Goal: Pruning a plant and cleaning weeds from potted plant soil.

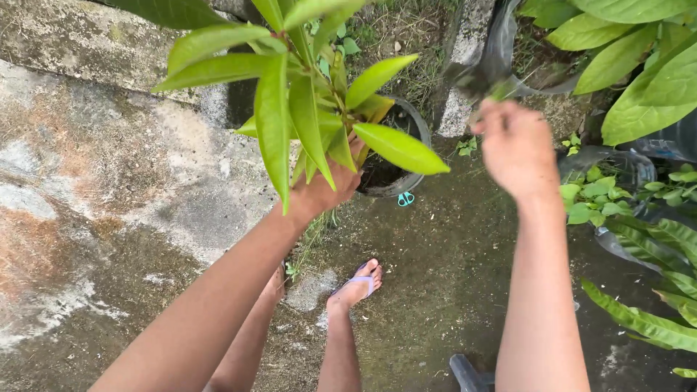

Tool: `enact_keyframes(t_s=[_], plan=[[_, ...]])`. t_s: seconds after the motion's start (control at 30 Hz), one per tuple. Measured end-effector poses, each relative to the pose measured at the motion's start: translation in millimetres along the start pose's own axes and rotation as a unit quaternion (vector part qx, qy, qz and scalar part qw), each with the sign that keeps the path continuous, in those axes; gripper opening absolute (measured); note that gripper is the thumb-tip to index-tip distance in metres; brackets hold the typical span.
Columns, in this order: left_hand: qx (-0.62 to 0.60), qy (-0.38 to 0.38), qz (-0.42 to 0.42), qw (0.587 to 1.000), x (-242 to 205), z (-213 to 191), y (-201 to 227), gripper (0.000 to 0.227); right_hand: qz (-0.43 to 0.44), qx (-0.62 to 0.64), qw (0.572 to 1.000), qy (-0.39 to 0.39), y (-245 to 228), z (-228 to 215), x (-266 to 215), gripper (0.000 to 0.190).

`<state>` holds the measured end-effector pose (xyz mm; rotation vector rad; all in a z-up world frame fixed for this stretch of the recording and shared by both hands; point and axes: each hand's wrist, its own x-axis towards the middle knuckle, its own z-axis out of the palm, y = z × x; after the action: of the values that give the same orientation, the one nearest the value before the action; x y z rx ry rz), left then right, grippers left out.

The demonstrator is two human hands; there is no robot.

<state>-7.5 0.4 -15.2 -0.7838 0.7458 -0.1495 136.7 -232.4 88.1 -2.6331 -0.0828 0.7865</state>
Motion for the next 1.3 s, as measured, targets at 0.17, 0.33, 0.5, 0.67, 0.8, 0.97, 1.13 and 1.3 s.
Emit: enact_keyframes(t_s=[0.17, 0.33, 0.5, 0.67, 0.8, 0.97, 1.13, 1.3], plan=[[-0.22, 0.042, 0.031, 0.974, 3.0, 8.5, -9.4, 0.06, 0.008, 0.065, 0.983, 0.171, -12.1, 46.2, -13.5, 0.031], [0.092, -0.132, -0.063, 0.985, 14.4, -28.6, 34.4, 0.053, 0.07, -0.106, 0.989, -0.076, 65.9, 235.6, -29.4, 0.038], [0.073, -0.089, -0.08, 0.99, 19.2, -41.4, 50.8, 0.048, 0.116, -0.119, 0.963, -0.212, 57.6, 228.3, -40.3, 0.045], [-0.014, 0.073, 0.025, 0.997, -3.2, 4.1, -6.0, 0.051, 0.021, -0.08, 0.985, -0.153, 72.6, 195.5, -11.6, 0.034], [0.142, 0.002, 0.055, 0.988, 34.5, -62.9, 56.1, 0.045, 0.013, -0.008, 0.995, -0.097, 35.7, 89.6, 3.1, 0.02], [0.246, -0.111, 0.024, 0.963, 33.4, -61.5, 57.1, 0.036, -0.044, -0.019, 0.998, 0.027, 4.1, 11.0, 7.0, 0.029], [0.253, -0.085, 0.053, 0.962, 18.0, -41.9, 29.9, 0.037, -0.013, 0.075, 0.981, 0.178, 12.0, 99.6, 3.8, 0.035], [0.215, -0.077, 0.017, 0.973, 14.1, -40.7, 35.4, 0.036, 0.061, -0.132, 0.954, -0.263, 109.5, 281.9, -3.6, 0.043]])
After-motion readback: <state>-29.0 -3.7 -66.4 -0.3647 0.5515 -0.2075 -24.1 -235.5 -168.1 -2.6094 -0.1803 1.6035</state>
